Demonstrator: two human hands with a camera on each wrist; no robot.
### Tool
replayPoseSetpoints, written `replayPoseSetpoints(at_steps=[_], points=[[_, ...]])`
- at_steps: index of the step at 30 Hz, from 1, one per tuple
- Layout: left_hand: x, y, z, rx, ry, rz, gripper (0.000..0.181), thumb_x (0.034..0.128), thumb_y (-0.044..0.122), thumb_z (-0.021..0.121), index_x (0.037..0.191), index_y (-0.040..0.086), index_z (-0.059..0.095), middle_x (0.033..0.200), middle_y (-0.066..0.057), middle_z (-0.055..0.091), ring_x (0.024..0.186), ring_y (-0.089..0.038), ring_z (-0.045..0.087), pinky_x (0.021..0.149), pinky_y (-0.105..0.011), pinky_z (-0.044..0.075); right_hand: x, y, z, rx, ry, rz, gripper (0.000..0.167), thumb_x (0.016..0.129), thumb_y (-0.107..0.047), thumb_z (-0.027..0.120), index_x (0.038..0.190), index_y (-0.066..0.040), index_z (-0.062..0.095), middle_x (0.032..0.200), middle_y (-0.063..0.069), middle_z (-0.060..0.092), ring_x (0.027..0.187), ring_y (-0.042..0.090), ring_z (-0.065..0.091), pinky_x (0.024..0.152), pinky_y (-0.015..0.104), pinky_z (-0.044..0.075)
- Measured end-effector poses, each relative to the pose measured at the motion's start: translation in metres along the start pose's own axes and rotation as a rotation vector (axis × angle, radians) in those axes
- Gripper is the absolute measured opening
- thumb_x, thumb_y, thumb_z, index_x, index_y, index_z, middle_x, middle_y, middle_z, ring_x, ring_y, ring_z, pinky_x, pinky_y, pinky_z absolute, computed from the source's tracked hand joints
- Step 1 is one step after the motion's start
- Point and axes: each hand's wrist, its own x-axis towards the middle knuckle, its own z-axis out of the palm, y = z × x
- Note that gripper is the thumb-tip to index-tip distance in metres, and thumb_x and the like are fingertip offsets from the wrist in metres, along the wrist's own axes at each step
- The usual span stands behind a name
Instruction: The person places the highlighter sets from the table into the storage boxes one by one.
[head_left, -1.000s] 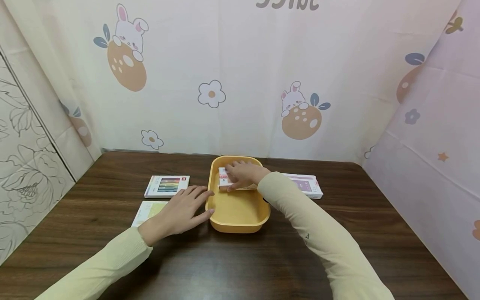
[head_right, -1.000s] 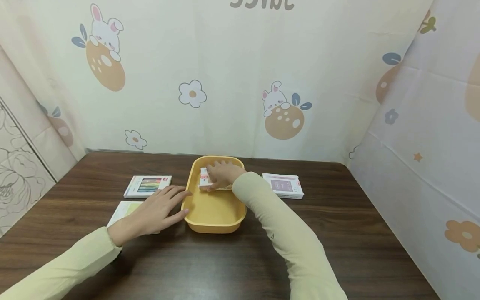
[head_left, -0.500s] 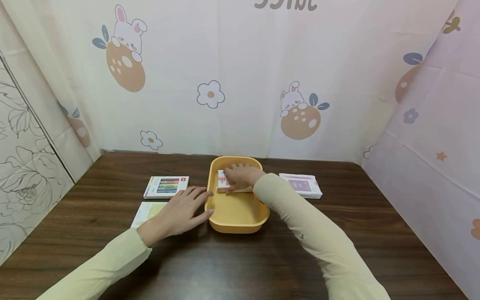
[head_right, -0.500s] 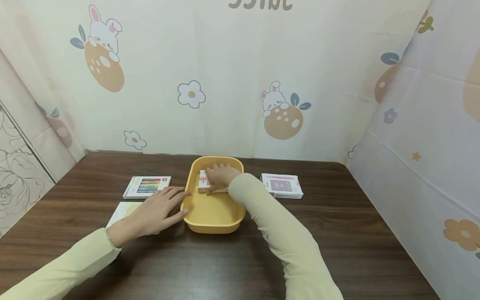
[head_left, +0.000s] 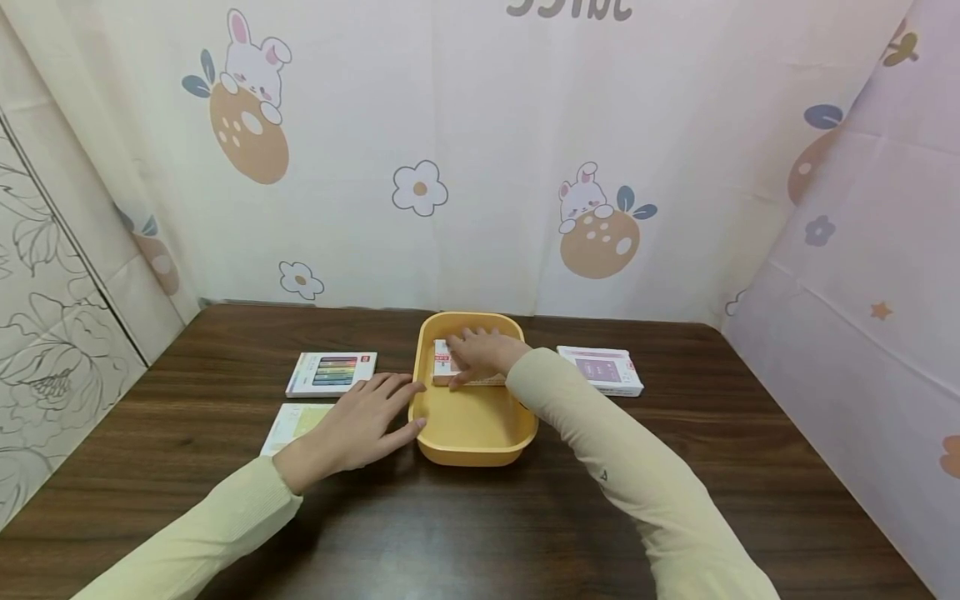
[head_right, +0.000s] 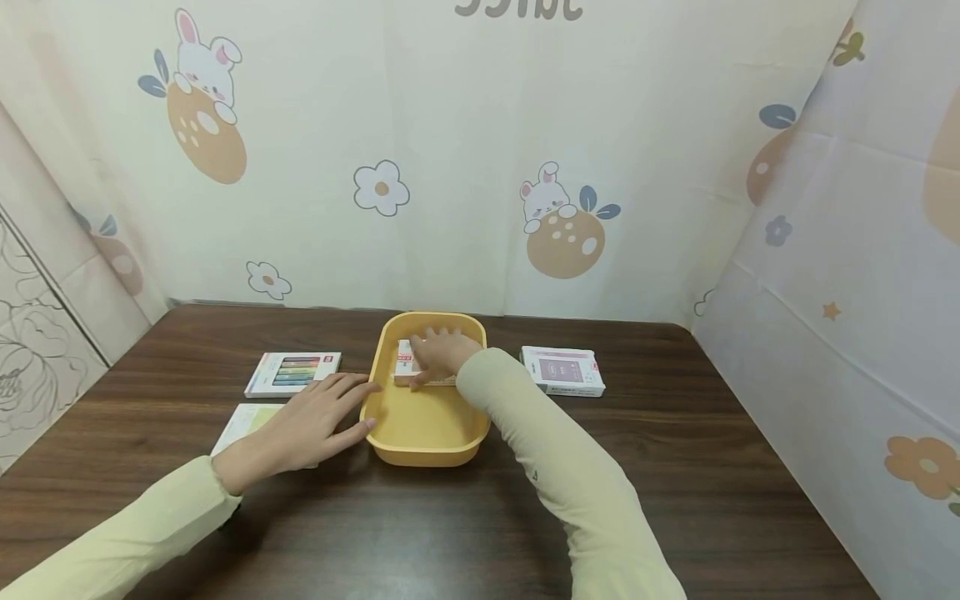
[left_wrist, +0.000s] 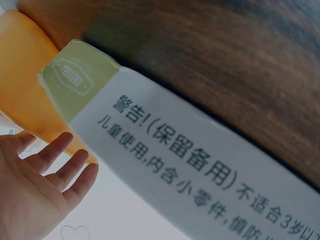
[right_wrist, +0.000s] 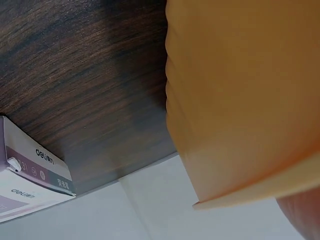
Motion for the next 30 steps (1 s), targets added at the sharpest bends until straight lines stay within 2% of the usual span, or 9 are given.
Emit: replayPoseSetpoints(at_steps=[15,23,30], points=[[0.000,0.001,-0.001,-0.018,-0.001,-0.005,0.053,0.0893,0.052,0.045,0.131,0.019,0.048,0.130,-0.004,0.050,0.119,-0.023,0.045,0.097,-0.046,0.038,-0.012,0.000,-0.007,-0.017,0.019,0.007,0.073,0.083,-0.059,0.052,0.139,-0.017,0.031,0.132,0.008,0.043,0.123,0.027,0.041,0.103,0.048,0.031],[-0.001,0.000,-0.001,-0.024,-0.008,-0.010,0.052,0.0890,0.052,0.046,0.131,0.020,0.048,0.130,-0.004,0.050,0.119,-0.023,0.045,0.096,-0.046,0.038,-0.022,0.008,-0.008,-0.033,0.087,-0.009,0.071,0.083,-0.058,0.052,0.139,-0.018,0.033,0.132,0.006,0.044,0.124,0.027,0.040,0.102,0.049,0.032],[-0.001,0.000,0.000,-0.026,-0.019,-0.016,0.053,0.0895,0.053,0.044,0.131,0.021,0.047,0.130,-0.004,0.050,0.119,-0.023,0.045,0.096,-0.046,0.038,-0.034,0.019,-0.005,-0.039,0.162,-0.034,0.067,0.085,-0.055,0.052,0.137,-0.016,0.035,0.137,0.009,0.042,0.127,0.032,0.038,0.102,0.056,0.029]])
